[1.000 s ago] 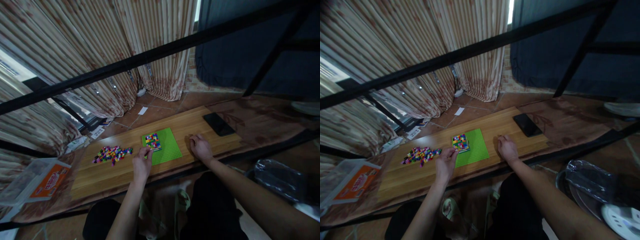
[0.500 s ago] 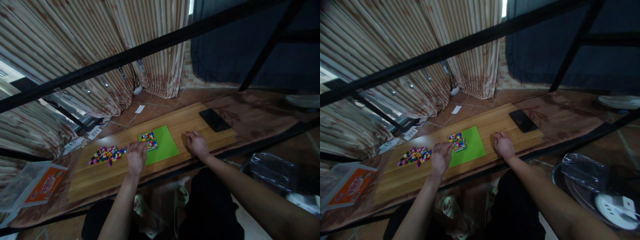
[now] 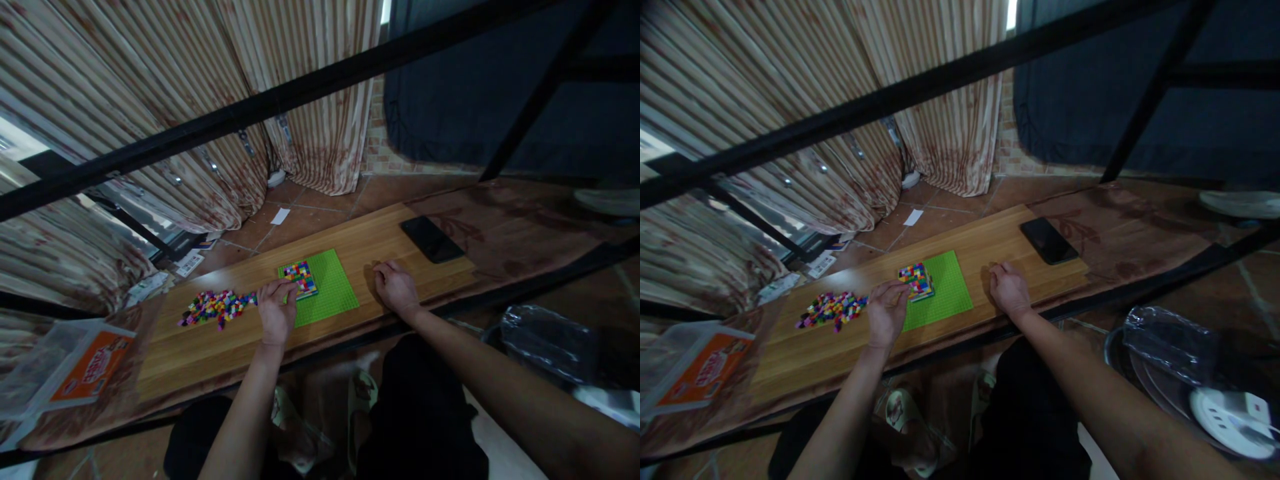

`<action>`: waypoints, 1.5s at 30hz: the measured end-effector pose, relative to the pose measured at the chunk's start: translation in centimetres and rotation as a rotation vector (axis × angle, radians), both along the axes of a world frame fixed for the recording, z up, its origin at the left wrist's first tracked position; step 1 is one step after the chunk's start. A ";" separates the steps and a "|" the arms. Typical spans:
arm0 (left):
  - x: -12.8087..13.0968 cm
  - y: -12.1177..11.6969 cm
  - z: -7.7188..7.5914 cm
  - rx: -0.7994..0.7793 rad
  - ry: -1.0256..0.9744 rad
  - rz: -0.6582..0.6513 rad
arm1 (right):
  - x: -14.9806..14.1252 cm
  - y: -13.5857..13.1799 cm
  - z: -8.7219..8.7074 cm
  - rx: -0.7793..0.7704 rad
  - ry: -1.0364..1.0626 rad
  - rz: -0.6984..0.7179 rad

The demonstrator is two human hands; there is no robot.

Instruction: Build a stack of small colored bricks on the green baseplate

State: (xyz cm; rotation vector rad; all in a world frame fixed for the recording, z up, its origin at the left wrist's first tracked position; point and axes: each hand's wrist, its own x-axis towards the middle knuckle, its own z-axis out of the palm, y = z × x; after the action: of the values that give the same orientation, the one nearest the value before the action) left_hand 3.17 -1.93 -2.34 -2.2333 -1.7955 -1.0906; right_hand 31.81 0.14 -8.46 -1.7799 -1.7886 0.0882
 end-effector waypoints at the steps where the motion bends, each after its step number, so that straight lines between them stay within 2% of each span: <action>1: 0.1 0.0 -0.1 -0.003 -0.032 0.010 | 0.0 0.0 0.0 0.003 0.002 -0.001; 6: 0.2 0.0 -0.4 -0.004 -0.073 0.035 | 0.0 0.1 -0.2 0.014 0.004 -0.007; 12: 0.2 -0.1 -0.3 0.016 -0.033 0.034 | 0.1 0.0 -0.1 0.018 0.012 0.009; 19: 0.1 -0.6 -0.4 0.081 0.138 0.015 | 0.0 0.0 -0.1 0.005 0.000 -0.004; 27: 0.2 -1.4 -1.2 0.029 0.209 0.012 | 0.1 0.1 -0.4 0.004 0.001 -0.004; 33: 0.4 -2.6 -0.2 -0.004 0.253 0.040 | 0.2 0.0 -0.5 0.029 -0.006 0.005; 36: -0.8 -2.9 -0.2 0.021 0.173 0.126 | 0.1 -0.1 -0.4 0.032 -0.022 0.004; 38: -2.5 -2.8 -0.7 0.011 0.059 0.233 | 0.1 -0.1 -0.3 0.024 -0.026 -0.007; 40: -4.6 -2.6 -1.4 -0.065 -0.064 0.360 | 0.1 -0.2 -0.3 0.016 -0.024 -0.015; 43: -7.4 -2.1 -2.3 -0.185 -0.110 0.517 | 0.1 -0.1 -0.3 0.022 -0.027 -0.011; 45: -8.3 -1.7 -2.6 -0.288 -0.113 0.572 | 0.1 -0.1 -0.4 0.023 -0.032 -0.012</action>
State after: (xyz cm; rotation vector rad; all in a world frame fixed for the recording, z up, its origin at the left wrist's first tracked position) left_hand -5.17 -3.67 -4.89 -1.6049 -2.5488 -0.8915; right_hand 31.90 0.04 -8.86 -1.7848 -1.7941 0.0349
